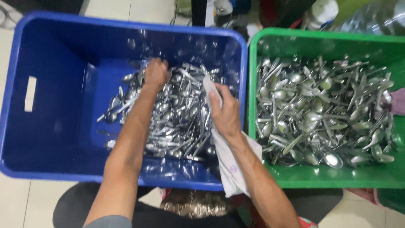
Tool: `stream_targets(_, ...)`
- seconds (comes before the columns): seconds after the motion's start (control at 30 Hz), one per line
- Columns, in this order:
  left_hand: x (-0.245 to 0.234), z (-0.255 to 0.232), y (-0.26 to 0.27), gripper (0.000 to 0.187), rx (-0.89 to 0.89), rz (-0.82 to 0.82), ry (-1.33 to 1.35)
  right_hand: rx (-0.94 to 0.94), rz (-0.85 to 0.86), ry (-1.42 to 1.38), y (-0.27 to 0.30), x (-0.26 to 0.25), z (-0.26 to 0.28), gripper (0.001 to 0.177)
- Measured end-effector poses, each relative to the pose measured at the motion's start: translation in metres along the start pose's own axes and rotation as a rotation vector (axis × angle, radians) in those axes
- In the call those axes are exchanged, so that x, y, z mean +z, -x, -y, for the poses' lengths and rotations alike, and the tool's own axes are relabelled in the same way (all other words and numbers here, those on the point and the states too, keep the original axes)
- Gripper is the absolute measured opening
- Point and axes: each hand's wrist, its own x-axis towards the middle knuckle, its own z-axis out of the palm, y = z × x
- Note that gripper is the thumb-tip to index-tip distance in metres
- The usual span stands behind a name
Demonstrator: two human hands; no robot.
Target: Wiping silver spoons with a white cloth and transferring them from a blue bin to a green bin.
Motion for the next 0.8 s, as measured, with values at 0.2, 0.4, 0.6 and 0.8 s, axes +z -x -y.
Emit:
stream_targets(0.2,0.043,0.014,-0.034,0.035,0.059,0.034,-0.301,0.13,0.046,-0.085,-0.003,-0.002,0.002,0.035)
stream_targets(0.4,0.007,0.032,-0.014,0.03,0.172,-0.133,-0.194,0.118,0.076,-0.077,-0.002,-0.009,0.011,0.035)
stream_targets(0.6,-0.035,0.012,0.078,0.019,0.163,-0.177,-0.29,0.09,0.057,-0.074,0.001,-0.001,0.007,0.035)
stream_targets(0.8,0.009,0.042,0.129,0.016,-0.21,-0.389,-0.712,0.034,0.079,-0.027,0.002,0.003,-0.01,0.027)
